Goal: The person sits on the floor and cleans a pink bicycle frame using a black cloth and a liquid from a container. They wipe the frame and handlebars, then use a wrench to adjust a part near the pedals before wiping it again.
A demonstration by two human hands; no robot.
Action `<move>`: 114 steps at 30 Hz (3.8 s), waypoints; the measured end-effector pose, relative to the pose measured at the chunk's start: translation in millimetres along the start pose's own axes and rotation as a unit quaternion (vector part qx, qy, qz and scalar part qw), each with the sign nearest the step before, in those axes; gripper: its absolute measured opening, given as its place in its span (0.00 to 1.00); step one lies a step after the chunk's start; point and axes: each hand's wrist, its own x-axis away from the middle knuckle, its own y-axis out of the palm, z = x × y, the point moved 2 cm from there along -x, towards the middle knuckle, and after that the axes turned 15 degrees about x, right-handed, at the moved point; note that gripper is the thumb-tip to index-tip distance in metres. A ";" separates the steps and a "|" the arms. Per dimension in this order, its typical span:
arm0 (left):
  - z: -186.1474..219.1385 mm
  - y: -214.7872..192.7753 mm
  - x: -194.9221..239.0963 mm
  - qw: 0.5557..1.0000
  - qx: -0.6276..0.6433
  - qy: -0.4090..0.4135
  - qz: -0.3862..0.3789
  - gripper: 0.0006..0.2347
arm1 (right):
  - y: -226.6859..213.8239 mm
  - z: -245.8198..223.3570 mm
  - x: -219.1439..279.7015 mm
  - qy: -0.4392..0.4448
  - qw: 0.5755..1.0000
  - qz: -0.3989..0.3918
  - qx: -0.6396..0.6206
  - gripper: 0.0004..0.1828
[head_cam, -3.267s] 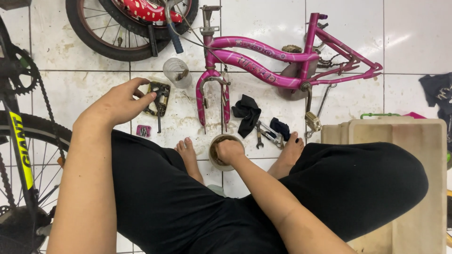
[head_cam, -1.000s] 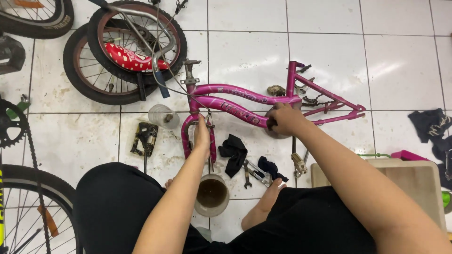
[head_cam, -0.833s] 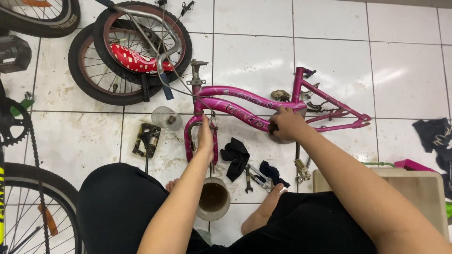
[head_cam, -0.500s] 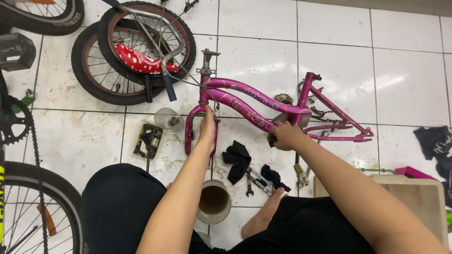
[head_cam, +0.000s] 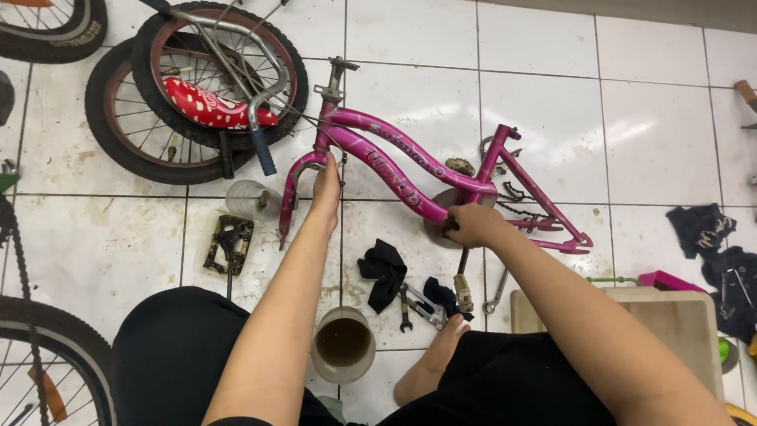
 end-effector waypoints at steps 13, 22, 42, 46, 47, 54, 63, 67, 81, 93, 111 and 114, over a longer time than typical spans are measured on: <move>8.2 -13.5 -0.9 0.992 -0.127 0.015 -0.006 0.41 | -44.7 62.9 18.6 0.102 0.963 0.244 -0.050 0.25; 120.1 1.0 109.8 0.931 -0.248 0.232 -0.136 0.33 | 2.0 73.2 -3.4 0.070 0.978 0.194 -0.015 0.22; -114.0 -140.0 27.8 0.985 -0.116 -0.112 0.065 0.41 | 101.2 -34.6 60.7 0.057 0.984 -0.069 -0.154 0.34; -104.3 -137.1 42.1 0.985 -0.046 -0.138 0.091 0.42 | 98.8 -69.3 87.6 0.112 0.976 -0.012 -0.189 0.30; -111.4 -138.3 34.5 0.985 -0.022 -0.149 0.087 0.41 | 116.3 -65.3 73.5 0.139 0.964 0.030 -0.224 0.28; -103.5 -133.3 28.9 0.976 0.066 -0.175 0.115 0.45 | 160.3 -64.9 53.4 0.207 0.921 0.135 -0.303 0.24; -80.9 -109.4 46.3 0.981 0.004 -0.176 0.085 0.49 | 134.0 -73.1 73.2 0.223 0.937 0.107 -0.248 0.24; -73.7 -102.9 55.5 0.978 0.003 -0.182 0.101 0.49 | 150.6 -60.2 63.5 0.219 0.940 0.112 -0.237 0.24; -43.7 -69.6 89.6 0.984 -0.010 -0.151 0.095 0.49 | 147.9 -53.6 66.3 0.289 0.925 0.108 -0.221 0.21; -42.1 -59.9 45.4 0.988 0.075 -0.122 0.056 0.46 | 121.5 -61.6 71.6 0.265 0.930 0.106 -0.230 0.20; -54.3 -72.1 -19.2 0.978 0.201 -0.059 0.010 0.50 | 99.5 -98.7 43.5 0.223 0.906 0.132 -0.333 0.22; -53.0 -69.9 -6.8 0.987 0.151 -0.050 0.002 0.50 | 108.1 -100.9 24.8 0.217 0.899 0.145 -0.351 0.23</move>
